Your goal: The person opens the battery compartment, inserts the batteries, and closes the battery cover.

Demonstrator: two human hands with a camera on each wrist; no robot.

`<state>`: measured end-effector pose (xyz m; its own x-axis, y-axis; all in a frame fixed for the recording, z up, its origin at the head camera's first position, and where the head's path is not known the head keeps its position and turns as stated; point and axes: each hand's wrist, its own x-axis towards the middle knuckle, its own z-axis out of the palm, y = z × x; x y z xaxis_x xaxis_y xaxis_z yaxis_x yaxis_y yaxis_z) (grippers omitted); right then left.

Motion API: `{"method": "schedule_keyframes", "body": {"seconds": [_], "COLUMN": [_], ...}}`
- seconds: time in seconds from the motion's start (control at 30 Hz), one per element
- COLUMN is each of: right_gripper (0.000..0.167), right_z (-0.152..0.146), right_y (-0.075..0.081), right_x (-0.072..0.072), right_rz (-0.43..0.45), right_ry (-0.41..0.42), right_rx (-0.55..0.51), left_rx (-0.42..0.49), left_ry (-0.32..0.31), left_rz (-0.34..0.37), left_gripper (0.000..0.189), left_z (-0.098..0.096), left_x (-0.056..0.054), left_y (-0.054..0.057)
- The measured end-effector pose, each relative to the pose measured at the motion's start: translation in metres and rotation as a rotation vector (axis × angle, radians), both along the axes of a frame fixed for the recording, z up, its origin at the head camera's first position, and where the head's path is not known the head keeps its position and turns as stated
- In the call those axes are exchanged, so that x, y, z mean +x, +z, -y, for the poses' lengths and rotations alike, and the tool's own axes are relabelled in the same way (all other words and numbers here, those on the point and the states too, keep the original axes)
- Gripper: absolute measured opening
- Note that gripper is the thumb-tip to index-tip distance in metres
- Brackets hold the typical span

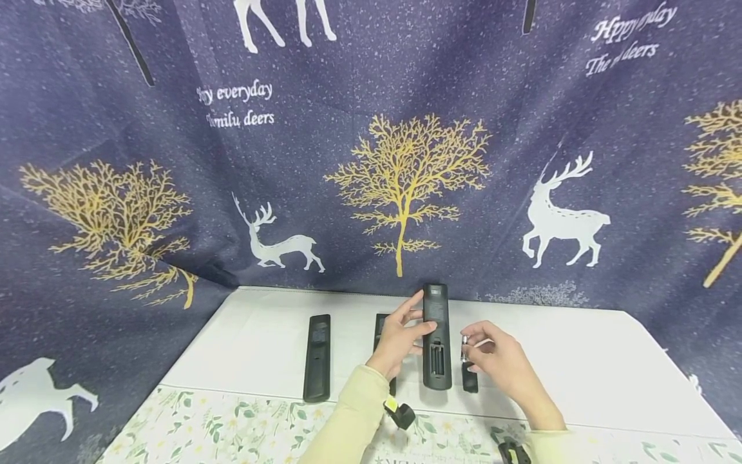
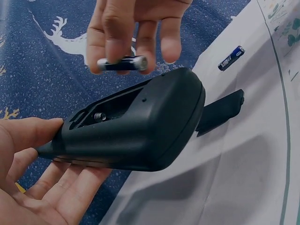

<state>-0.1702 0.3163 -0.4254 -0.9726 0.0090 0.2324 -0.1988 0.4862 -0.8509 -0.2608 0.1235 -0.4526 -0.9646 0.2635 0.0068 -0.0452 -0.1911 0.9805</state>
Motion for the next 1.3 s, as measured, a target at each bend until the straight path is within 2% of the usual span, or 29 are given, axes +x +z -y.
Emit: {"method": "schedule_keyframes", "body": {"seconds": [0.23,0.37,0.67,0.93,1.3], "right_gripper": [0.027,0.027,0.026,0.023,0.019], "right_z": [0.008,0.013,0.024,0.031,0.033], "right_y": [0.001,0.0,0.001,-0.004,-0.004], "right_x": [-0.001,-0.002,-0.002,-0.005,-0.004], "right_rz": [0.036,0.062,0.081,0.018,0.059], "right_ry": [0.047,0.059,0.071,0.072,0.033], "right_rx": [-0.099,-0.105,-0.074,-0.026,0.065], "left_rx": [0.0,0.002,-0.002,0.011,0.013], "left_ry": [0.009,0.008,-0.006,-0.004,-0.007], "left_rz": [0.016,0.023,0.009,0.01,0.021], "left_gripper": [0.069,0.068,0.067,0.067,0.066], "left_z": [-0.001,0.0,0.002,0.002,0.002], "left_x": [-0.001,-0.001,0.001,0.001,0.0], "left_y": [0.0,0.001,0.002,0.003,0.002]}}
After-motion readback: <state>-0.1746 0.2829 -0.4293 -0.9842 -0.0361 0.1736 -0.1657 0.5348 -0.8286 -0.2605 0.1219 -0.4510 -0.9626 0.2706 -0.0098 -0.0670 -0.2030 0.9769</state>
